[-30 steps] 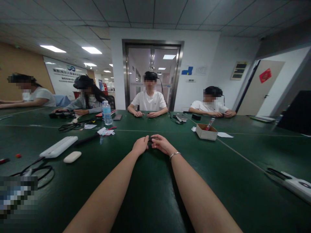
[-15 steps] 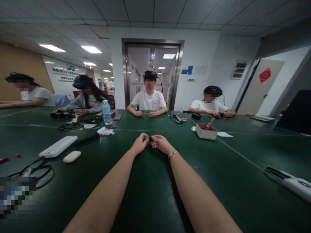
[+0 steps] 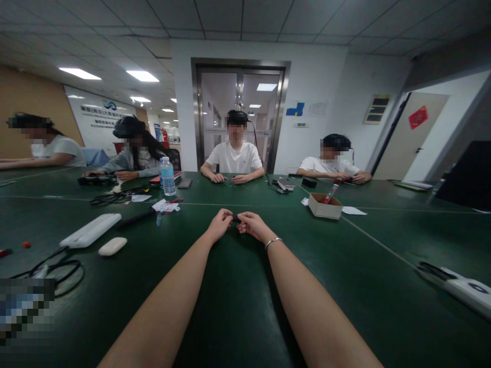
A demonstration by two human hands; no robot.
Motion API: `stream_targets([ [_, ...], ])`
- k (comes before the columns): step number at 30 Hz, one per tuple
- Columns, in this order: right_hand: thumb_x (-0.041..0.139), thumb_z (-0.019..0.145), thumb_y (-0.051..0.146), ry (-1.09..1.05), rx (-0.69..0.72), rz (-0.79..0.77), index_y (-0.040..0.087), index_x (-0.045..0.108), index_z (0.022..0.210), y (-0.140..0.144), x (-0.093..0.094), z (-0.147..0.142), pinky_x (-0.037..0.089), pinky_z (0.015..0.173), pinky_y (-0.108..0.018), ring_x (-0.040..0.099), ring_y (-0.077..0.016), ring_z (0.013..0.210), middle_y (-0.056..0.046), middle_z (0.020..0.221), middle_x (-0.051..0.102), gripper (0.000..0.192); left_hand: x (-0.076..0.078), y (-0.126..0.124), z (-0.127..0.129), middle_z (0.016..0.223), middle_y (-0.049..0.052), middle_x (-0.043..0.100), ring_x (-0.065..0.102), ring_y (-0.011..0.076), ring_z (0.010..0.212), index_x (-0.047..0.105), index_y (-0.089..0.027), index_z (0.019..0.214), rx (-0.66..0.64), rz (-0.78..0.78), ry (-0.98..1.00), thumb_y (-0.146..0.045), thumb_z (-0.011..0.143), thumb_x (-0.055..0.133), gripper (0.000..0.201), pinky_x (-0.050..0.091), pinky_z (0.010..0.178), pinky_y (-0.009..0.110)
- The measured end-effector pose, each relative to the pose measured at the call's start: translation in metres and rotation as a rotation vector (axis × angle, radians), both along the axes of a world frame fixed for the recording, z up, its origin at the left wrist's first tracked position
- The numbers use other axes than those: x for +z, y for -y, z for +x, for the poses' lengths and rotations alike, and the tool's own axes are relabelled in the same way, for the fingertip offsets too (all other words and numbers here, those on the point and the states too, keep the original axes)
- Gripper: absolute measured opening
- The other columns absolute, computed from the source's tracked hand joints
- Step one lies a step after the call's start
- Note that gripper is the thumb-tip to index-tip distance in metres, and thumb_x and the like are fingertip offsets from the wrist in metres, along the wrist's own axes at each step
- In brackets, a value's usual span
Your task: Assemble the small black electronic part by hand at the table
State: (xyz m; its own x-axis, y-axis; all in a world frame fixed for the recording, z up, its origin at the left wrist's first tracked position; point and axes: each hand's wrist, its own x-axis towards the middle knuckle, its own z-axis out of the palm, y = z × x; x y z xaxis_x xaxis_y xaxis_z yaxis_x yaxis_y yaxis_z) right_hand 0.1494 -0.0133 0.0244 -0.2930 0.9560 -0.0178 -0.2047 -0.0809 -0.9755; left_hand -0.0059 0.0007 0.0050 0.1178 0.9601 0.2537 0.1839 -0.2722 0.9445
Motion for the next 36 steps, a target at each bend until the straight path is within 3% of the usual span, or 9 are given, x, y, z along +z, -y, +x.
stream_targets([
  [6, 0.053, 0.087, 0.015, 0.015, 0.006, -0.004, 0.012, 0.051, 0.083, 0.0020, 0.0020, 0.0003, 0.049, 0.044, -0.020, 0.056, -0.0105, 0.042, -0.004, 0.052, 0.059, 0.005, -0.0003, -0.0009, -0.0001, 0.063, -0.002, 0.051, 0.048, 0.0078, 0.049, 0.050, -0.017, 0.089, -0.032, -0.011, 0.016, -0.032, 0.080, 0.047, 0.018, 0.037, 0.047, 0.019],
  [15, 0.058, 0.085, 0.017, 0.003, 0.009, 0.002, 0.012, 0.052, 0.082, 0.0011, 0.0007, 0.0006, 0.049, 0.043, -0.020, 0.055, -0.0101, 0.041, -0.002, 0.050, 0.058, 0.008, 0.0008, -0.0001, -0.0009, 0.070, 0.000, 0.054, 0.049, 0.0075, 0.053, 0.051, -0.017, 0.093, 0.015, 0.018, 0.000, -0.029, 0.078, 0.048, 0.019, 0.037, 0.050, 0.019],
  [25, 0.058, 0.085, 0.018, 0.012, -0.001, -0.006, 0.012, 0.052, 0.081, 0.0016, 0.0021, 0.0003, 0.049, 0.043, -0.021, 0.055, -0.0106, 0.041, -0.002, 0.051, 0.058, 0.009, 0.0037, 0.0023, -0.0008, 0.061, -0.002, 0.050, 0.044, 0.0086, 0.050, 0.054, -0.017, 0.091, 0.021, -0.041, 0.019, -0.031, 0.079, 0.045, 0.021, 0.035, 0.049, 0.020],
  [36, 0.058, 0.084, 0.017, 0.003, 0.018, 0.014, 0.012, 0.052, 0.082, 0.0028, 0.0021, 0.0007, 0.050, 0.045, -0.020, 0.055, -0.0100, 0.043, -0.002, 0.051, 0.057, 0.008, 0.0005, 0.0009, -0.0017, 0.060, -0.003, 0.048, 0.044, 0.0087, 0.052, 0.055, -0.017, 0.090, -0.024, 0.039, -0.016, -0.033, 0.080, 0.046, 0.022, 0.034, 0.050, 0.019],
])
